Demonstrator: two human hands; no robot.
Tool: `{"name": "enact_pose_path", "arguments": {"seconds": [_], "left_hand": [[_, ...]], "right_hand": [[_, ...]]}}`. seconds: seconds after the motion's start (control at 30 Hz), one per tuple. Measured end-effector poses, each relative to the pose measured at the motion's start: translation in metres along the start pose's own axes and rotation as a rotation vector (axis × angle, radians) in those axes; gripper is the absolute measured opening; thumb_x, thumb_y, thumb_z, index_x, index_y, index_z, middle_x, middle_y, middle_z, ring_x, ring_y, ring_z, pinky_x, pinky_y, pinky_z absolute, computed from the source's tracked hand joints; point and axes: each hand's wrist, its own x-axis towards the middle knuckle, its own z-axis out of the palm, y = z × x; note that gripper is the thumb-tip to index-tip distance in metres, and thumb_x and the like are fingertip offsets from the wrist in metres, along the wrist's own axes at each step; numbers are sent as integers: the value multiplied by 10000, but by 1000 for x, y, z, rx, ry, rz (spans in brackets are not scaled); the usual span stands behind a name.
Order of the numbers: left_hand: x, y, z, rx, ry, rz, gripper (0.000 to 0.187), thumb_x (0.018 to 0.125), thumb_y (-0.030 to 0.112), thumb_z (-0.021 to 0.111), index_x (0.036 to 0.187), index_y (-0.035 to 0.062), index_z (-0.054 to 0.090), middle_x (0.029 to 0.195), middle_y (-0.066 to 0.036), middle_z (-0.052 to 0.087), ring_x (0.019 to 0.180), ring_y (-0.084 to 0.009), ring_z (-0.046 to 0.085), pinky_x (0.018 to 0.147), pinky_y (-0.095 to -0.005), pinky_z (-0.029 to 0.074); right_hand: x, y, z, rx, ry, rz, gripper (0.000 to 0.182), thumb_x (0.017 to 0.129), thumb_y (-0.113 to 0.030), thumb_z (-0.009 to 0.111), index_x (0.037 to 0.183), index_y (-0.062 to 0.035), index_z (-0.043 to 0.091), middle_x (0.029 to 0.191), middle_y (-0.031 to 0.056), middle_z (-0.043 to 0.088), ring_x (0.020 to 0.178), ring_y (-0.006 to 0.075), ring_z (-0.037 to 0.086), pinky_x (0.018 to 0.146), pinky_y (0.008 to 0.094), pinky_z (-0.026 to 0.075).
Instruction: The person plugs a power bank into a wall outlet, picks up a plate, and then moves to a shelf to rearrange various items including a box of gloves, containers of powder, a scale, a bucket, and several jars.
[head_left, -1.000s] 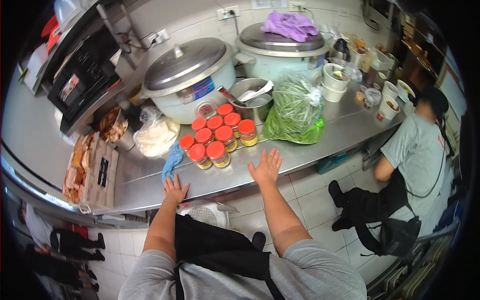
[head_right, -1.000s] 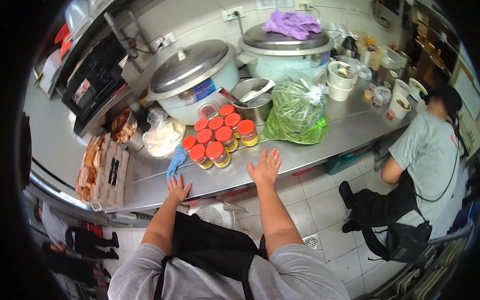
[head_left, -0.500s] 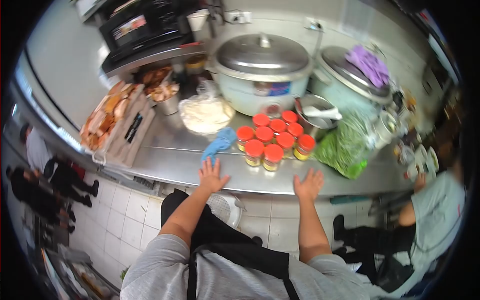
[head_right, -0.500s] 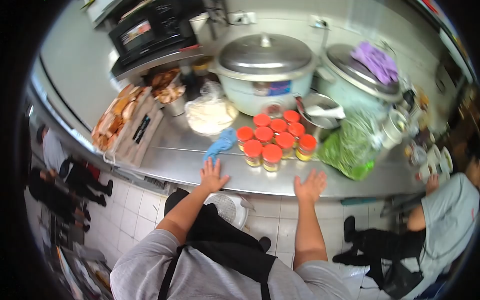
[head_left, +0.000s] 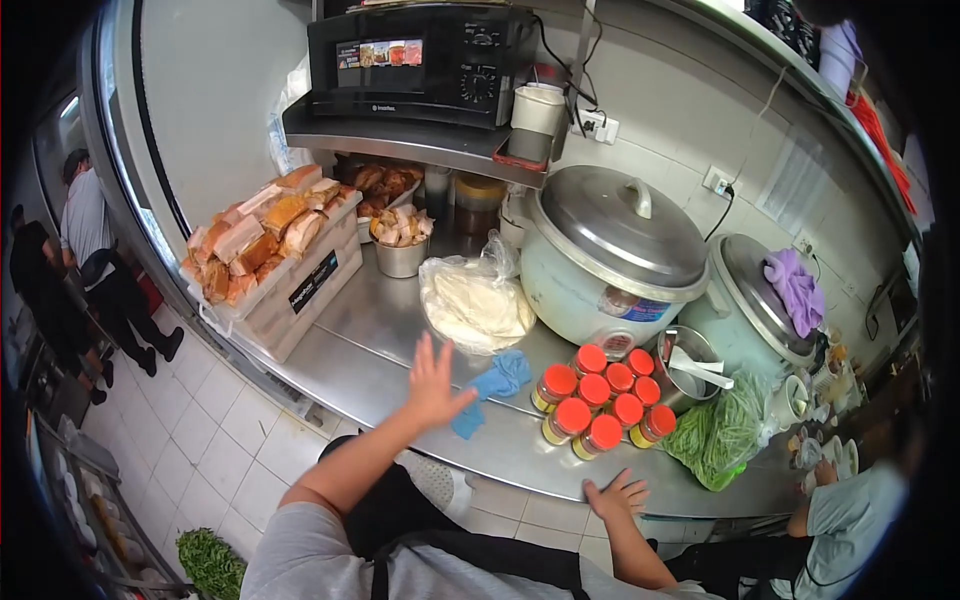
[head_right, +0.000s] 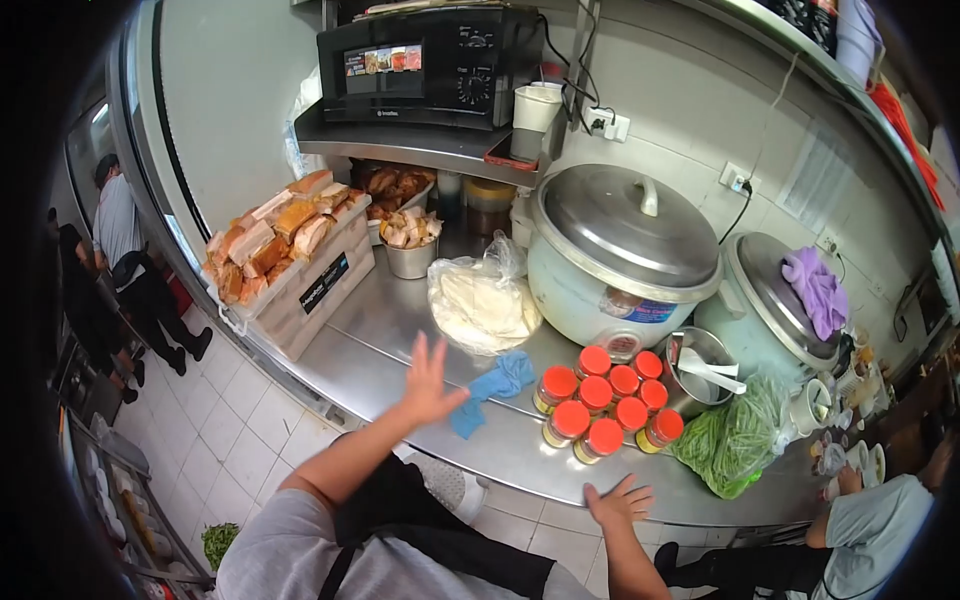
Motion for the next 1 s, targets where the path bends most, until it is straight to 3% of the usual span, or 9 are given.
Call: {"name": "enact_pose_path", "arguments": {"seconds": [0.17,0.27,0.33,0.4,0.47,0.53,0.63,1.0], "left_hand": [[125,-11,-114,274,350,208,882,633,354,667,1312,95,168,1338,-249,81,1241,-427,70,953,-539,161],[221,-5,-167,517,458,405,822,595,296,696,1273,103,274,1323,-189,193,1233,-379,154,959,-480,208],[283,6,-194,698,379,488,790,539,268,710,1228,104,358,1277,-186,290,1213,-360,217,944,-436,244],[331,10,-206,881,156,497,783,491,259,703,1188,77,399,1225,-193,354,1175,-351,287,917,-435,280],[349,15,-212,894,-100,594,780,500,272,699,1178,34,396,1197,-177,384,1134,-337,334,907,-425,300],[359,12,-209,659,-172,673,718,485,178,657,1137,7,411,1136,-179,408,1086,-339,374,882,-412,329],[364,11,-201,524,-143,646,718,464,134,629,1135,4,409,1114,-188,411,1056,-353,398,882,-417,332],[362,10,-196,550,-218,533,713,472,118,648,1132,12,400,1139,-208,394,1086,-373,375,923,-437,296]], "right_hand": [[-15,-44,-8,-232,-281,30,1328,476,-649,669,1294,-89,-215,1293,299,-258,1218,456,-190,954,591,32],[-8,-39,-6,-336,-300,14,1317,466,-645,686,1316,-114,-168,1287,325,-237,1197,493,-193,957,588,49],[3,-40,-11,-350,-314,5,1299,471,-647,681,1321,-121,-150,1290,325,-229,1194,497,-194,952,596,44],[15,-45,-17,-324,-345,-8,1282,476,-648,676,1325,-128,-131,1292,326,-220,1191,501,-194,946,604,40],[22,-50,-29,-317,-392,-13,1265,481,-650,671,1329,-135,-113,1295,327,-212,1188,506,-195,941,612,36],[25,-52,-39,-283,-432,-24,1248,485,-652,666,1334,-142,-94,1298,328,-204,1185,510,-195,935,620,32],[23,-52,-47,-224,-465,-21,1223,492,-654,659,1340,-153,-67,1302,329,-191,1181,517,-196,927,632,26],[14,-29,-26,-146,-424,-16,1169,512,-663,634,1354,-186,-22,1314,319,-180,1162,533,-215,890,676,-10]]}}
